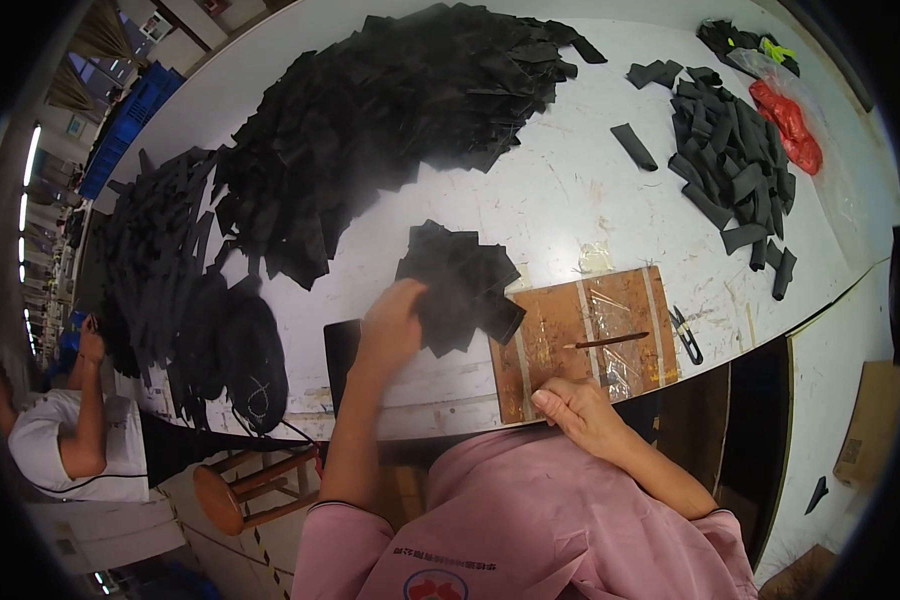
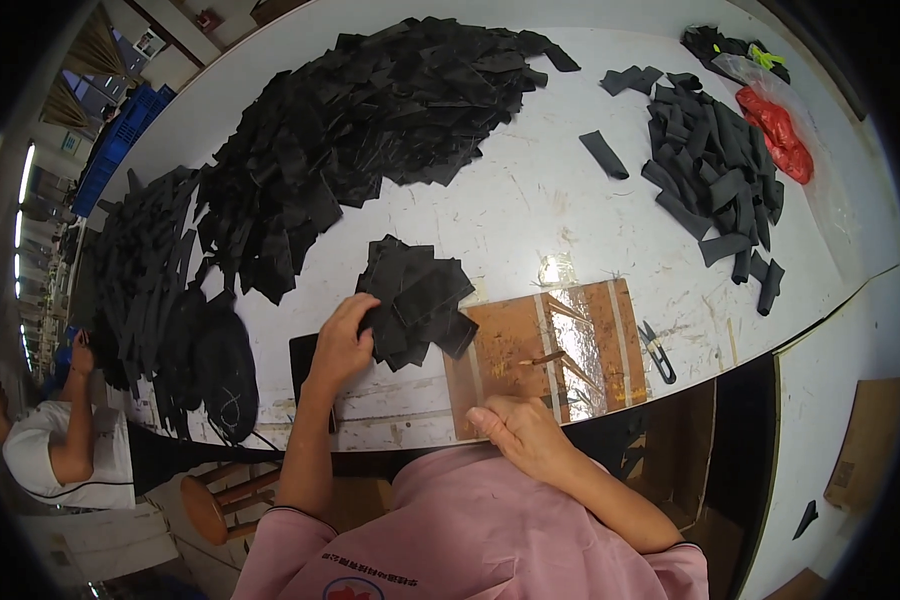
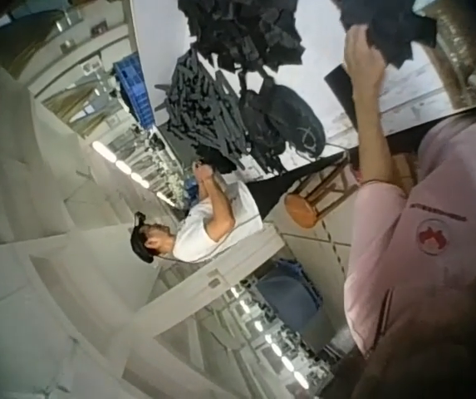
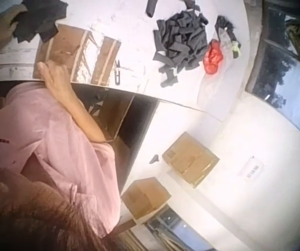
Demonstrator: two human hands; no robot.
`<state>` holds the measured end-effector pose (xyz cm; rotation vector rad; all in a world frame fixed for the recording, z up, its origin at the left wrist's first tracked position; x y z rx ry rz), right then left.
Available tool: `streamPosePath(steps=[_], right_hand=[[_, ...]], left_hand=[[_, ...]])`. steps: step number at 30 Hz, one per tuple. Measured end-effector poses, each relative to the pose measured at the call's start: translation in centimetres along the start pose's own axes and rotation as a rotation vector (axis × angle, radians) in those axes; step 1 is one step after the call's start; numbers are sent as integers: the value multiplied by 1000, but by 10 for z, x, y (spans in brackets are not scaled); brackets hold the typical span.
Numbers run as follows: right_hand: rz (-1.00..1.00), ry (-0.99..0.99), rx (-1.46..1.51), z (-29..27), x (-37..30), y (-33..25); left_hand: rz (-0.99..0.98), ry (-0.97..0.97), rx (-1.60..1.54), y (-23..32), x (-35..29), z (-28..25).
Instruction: Manually wrapping and folding black foam components into finished parts on a production line.
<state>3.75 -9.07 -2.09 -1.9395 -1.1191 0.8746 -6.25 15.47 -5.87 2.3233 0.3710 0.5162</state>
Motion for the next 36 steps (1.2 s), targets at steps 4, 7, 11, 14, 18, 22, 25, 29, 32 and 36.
streamPosePath(steps=[4,7,11,14,18,22,25,29,32,36], right_hand=[[31,-61,-25,5,2,2],[1,-32,-75,8,1,3],[11,-50,-78,10,0,-3],[8,-70,-92,12,2,-2],[-124,140,-67,7,4,-15],[-292,488,-94,-11,12,-46],[-274,486,58,-6,18,-42],[-366,548,-123,-10,17,-26],[-299,544,-440,-6,16,-24],[-196,587,-476,0,13,-17]], left_hand=[[-10,-51,129,-7,-8,7],[41,-45,205,-22,-8,16],[135,-12,285,-28,-9,13],[45,68,198,-24,-10,8],[-412,229,-514,7,-15,3],[-569,120,-900,88,-22,8],[-521,77,-993,121,-31,27],[-186,230,-490,137,-32,54],[-70,456,-245,134,-35,67],[-579,416,-1121,120,-31,68]])
Point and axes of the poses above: each hand's wrist, its own x-axis towards the middle knuckle, its own z-axis out of the palm, y = z × x, the point moved 2 cm from there along x, towards the middle knuckle, and after that the axes turned 14 degrees about -x, right-handed, at the moved point
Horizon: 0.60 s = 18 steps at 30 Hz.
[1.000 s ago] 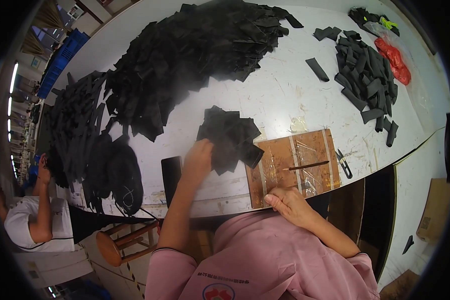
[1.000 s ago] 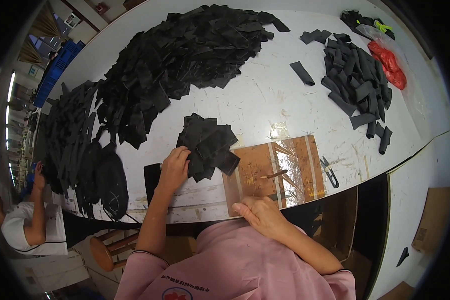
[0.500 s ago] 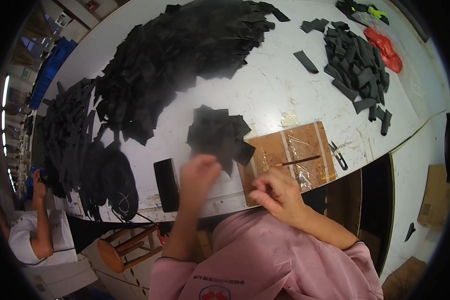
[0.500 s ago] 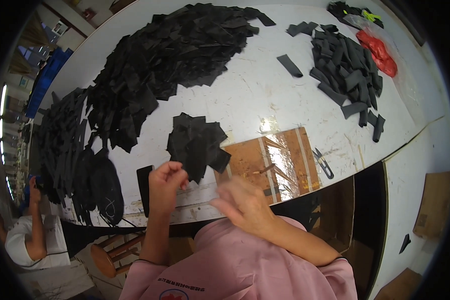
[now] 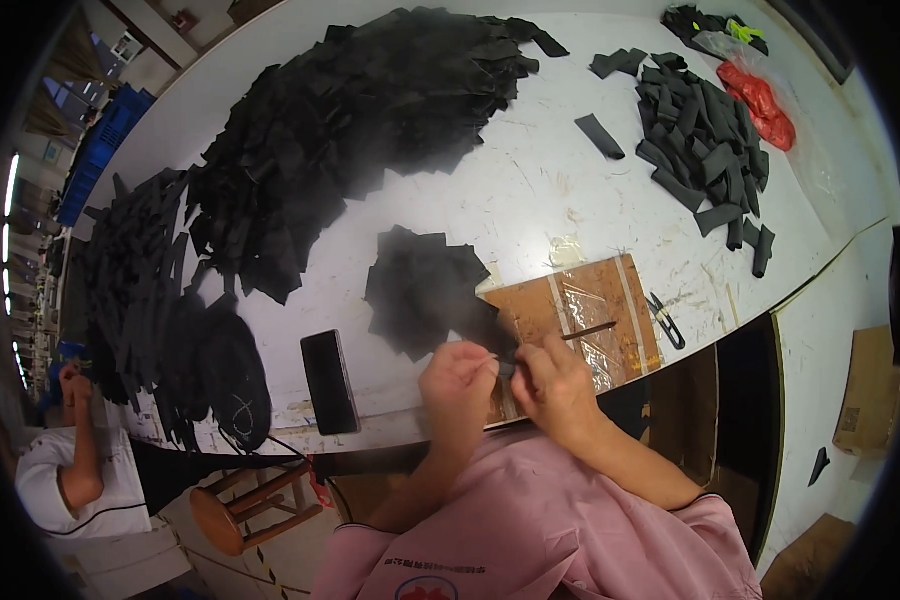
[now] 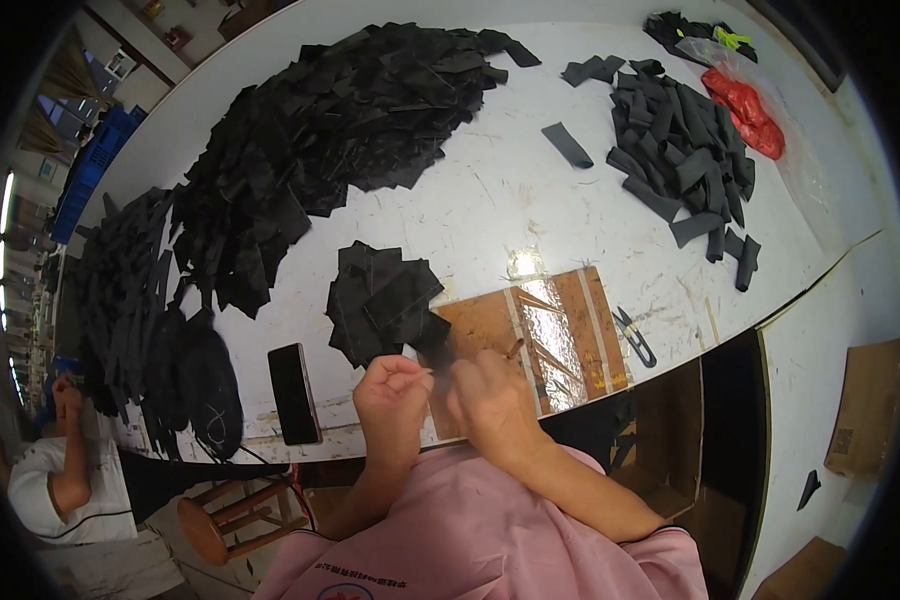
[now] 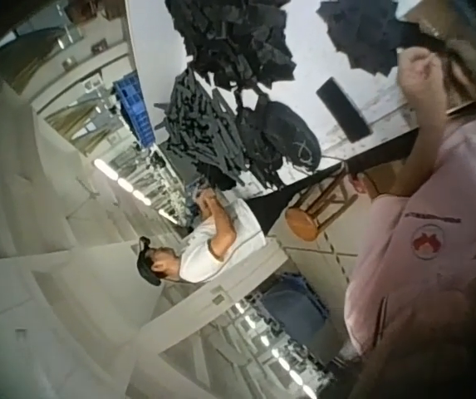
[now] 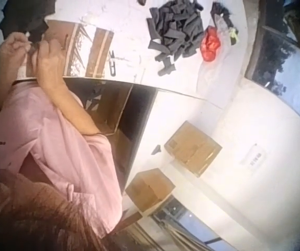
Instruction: Manually wrapping and folding black foam components into finished parts on a production line.
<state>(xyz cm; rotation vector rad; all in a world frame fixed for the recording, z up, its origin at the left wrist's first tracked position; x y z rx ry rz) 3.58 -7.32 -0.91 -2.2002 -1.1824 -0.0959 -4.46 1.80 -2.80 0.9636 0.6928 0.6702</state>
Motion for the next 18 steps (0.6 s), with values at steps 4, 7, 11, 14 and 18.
streamPosePath(steps=[4,7,11,14,18], right_hand=[[190,-59,383,7,-4,9],[476,-171,988,14,-7,10],[945,-437,1700,25,-17,3],[827,-424,1627,27,-16,7],[763,-410,1476,21,-20,17]], left_hand=[[-436,-196,-621,8,0,-7],[-453,-371,-560,14,3,-9],[68,-102,-36,-4,10,-13],[142,-22,52,-4,3,-5],[-243,-294,-290,5,0,-12]])
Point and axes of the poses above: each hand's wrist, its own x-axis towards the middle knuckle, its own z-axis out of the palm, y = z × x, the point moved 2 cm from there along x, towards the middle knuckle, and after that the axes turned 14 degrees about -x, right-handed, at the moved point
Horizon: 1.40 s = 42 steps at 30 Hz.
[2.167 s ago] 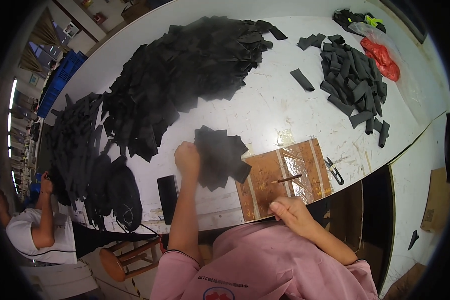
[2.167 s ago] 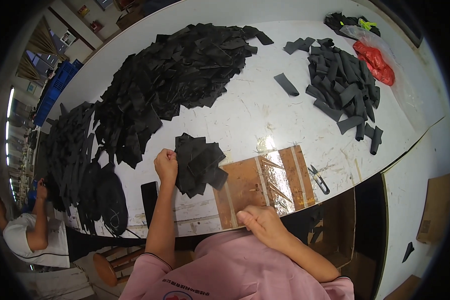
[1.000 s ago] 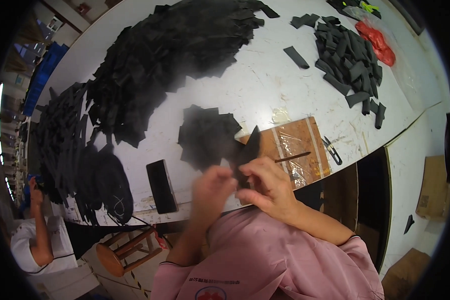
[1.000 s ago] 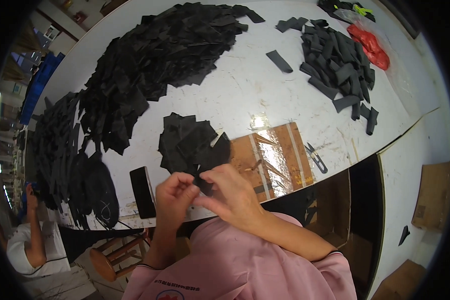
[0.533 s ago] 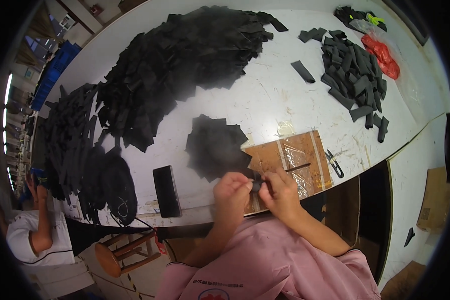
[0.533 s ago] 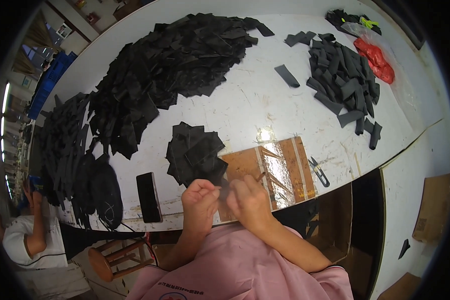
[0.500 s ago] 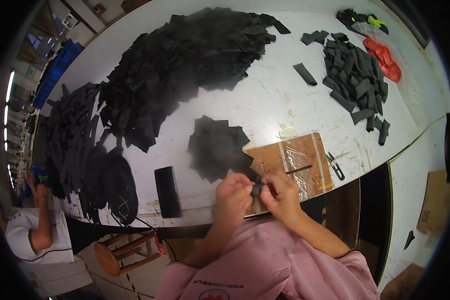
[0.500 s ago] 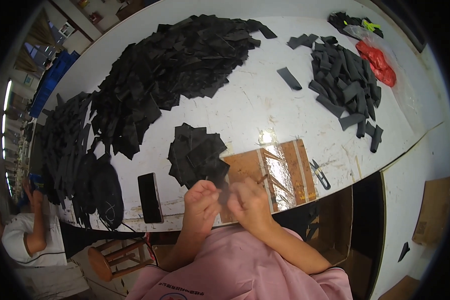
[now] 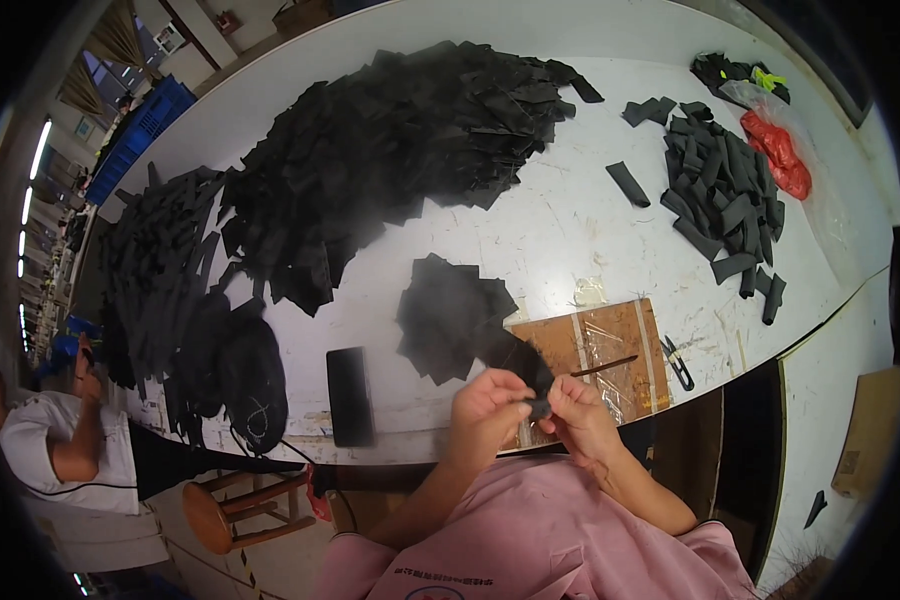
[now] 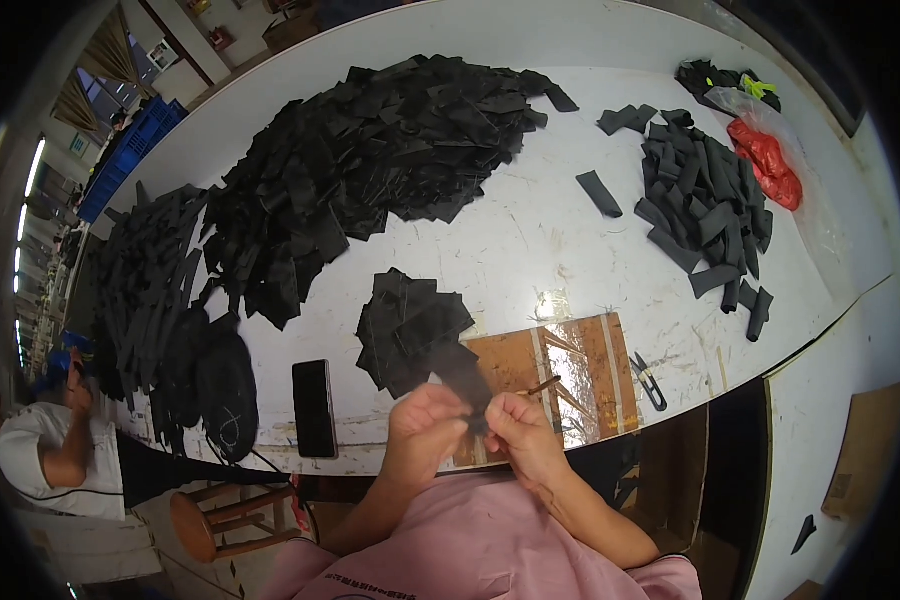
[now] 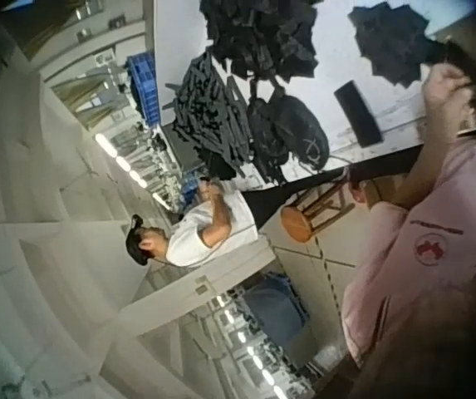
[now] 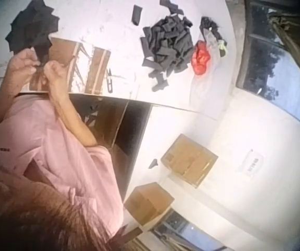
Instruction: Manually wrapping and folding black foam components into finished parts on a production line.
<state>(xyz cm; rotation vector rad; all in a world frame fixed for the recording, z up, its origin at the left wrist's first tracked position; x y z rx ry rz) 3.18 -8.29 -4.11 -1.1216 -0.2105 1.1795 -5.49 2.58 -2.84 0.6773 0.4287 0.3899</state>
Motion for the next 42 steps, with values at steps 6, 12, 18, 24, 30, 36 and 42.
streamPosePath(steps=[6,12,18,24,30,36,42], right_hand=[[-424,-131,-153,4,-23,-18],[-670,54,-677,-8,-35,-56],[-714,233,-889,-2,-54,-74],[-660,168,-811,2,-62,-97],[-681,-12,-782,30,-77,-145],[-443,105,-660,6,-47,-136],[-52,38,-280,-50,-5,-70]], left_hand=[[-466,-449,-412,13,-23,34],[303,-174,429,-11,-18,40],[375,-134,200,-6,-18,72],[-1,-321,-131,17,-2,86],[-207,-723,-606,32,-5,117],[-300,-477,-621,35,19,121],[-570,-30,-925,-24,51,59]])
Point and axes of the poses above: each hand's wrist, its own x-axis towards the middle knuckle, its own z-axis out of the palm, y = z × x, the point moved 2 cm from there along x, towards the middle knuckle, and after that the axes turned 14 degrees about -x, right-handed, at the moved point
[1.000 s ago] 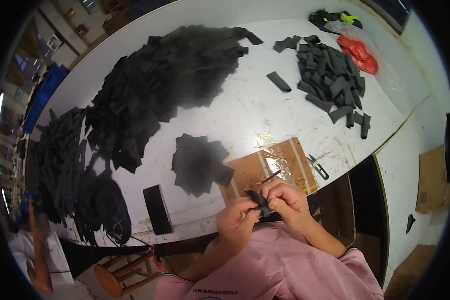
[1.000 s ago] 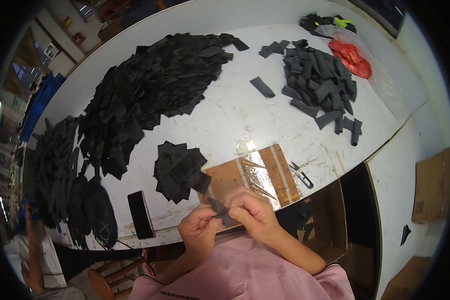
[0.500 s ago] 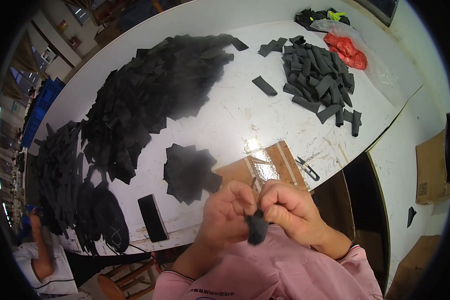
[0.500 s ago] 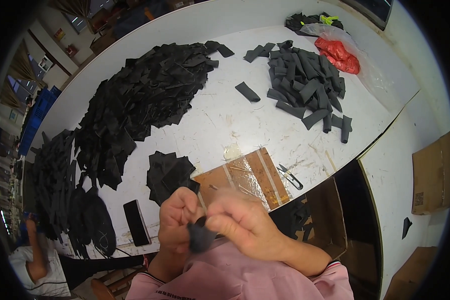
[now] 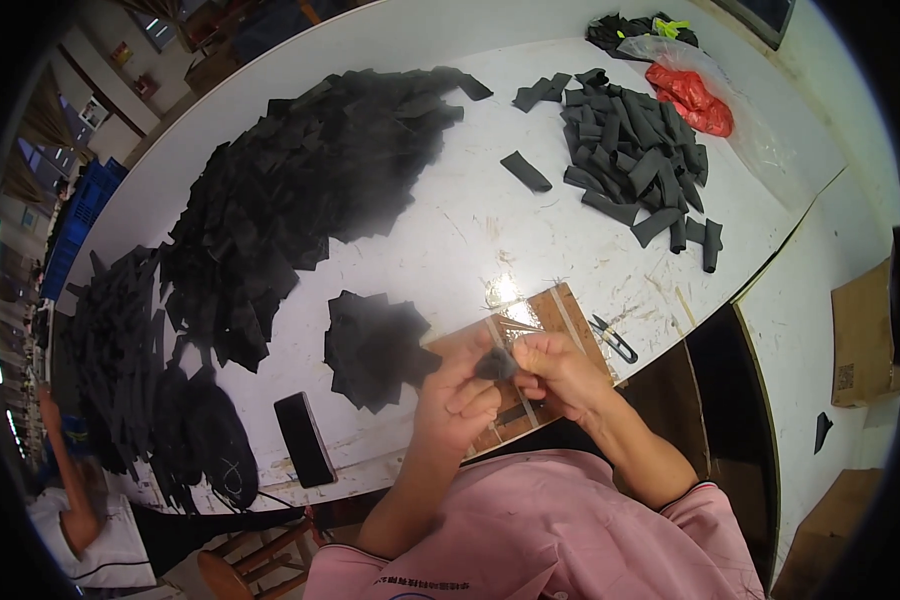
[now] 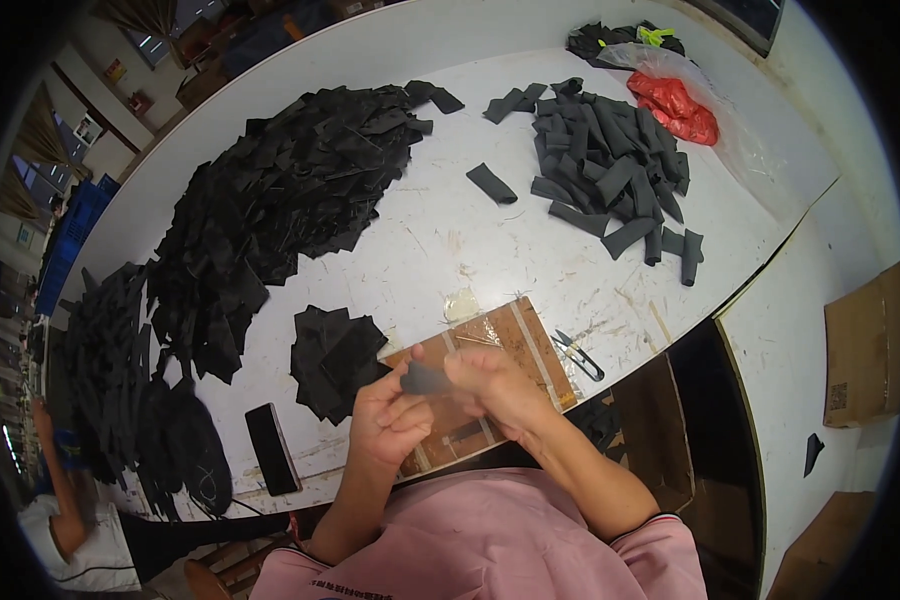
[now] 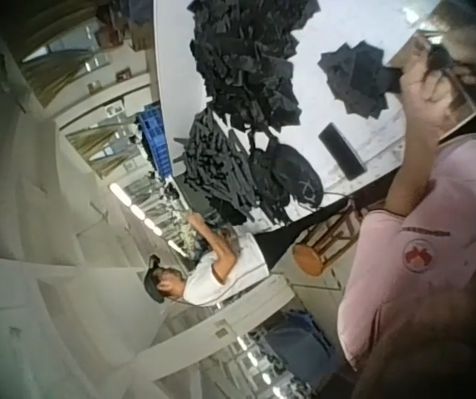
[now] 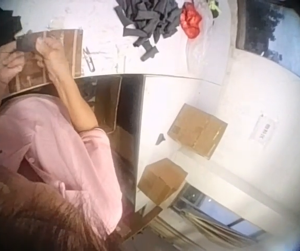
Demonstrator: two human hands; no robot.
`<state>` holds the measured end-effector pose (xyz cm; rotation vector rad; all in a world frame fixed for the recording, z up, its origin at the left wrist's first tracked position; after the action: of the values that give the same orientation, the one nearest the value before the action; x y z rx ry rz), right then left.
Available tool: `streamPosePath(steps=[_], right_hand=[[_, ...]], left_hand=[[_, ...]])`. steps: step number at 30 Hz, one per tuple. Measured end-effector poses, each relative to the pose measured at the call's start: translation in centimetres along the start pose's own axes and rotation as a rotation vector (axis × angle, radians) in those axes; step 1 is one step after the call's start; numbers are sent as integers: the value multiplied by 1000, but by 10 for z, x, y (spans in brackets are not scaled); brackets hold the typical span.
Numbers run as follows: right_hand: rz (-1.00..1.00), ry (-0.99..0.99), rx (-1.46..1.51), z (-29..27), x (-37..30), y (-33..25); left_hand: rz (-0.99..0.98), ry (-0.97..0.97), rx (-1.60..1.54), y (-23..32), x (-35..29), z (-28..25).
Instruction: Manually wrapping and folding black foam components into finished parts on a production line.
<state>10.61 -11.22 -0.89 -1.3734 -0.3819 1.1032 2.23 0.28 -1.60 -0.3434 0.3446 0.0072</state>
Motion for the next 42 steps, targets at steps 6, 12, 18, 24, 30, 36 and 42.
streamPosePath(steps=[6,12,18,24,30,36,42], right_hand=[[-89,-96,-40,-3,7,-5],[-69,-140,-188,-4,19,11],[-270,19,-379,-2,15,17],[-785,326,-788,1,-7,-18],[-875,263,-1539,16,-16,-41],[-782,298,-1323,7,-5,-4],[-907,307,-1117,0,-8,13]], left_hand=[[325,-234,770,-25,-25,31],[330,-127,794,-7,-20,0],[712,73,1111,-10,-24,11],[931,-598,1768,-13,-19,45],[918,-284,999,-7,-33,28],[600,-352,1164,-3,-10,21],[557,-233,1997,-25,-2,47]])
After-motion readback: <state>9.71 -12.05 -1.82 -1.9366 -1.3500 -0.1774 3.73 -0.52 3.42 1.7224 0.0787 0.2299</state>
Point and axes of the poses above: each hand's wrist, its own x-axis towards the middle knuckle, its own z-axis out of the palm, y = z × x, the point moved 2 cm from there along x, towards the middle knuckle, and after that the axes turned 14 degrees about -x, right-handed, at the moved point
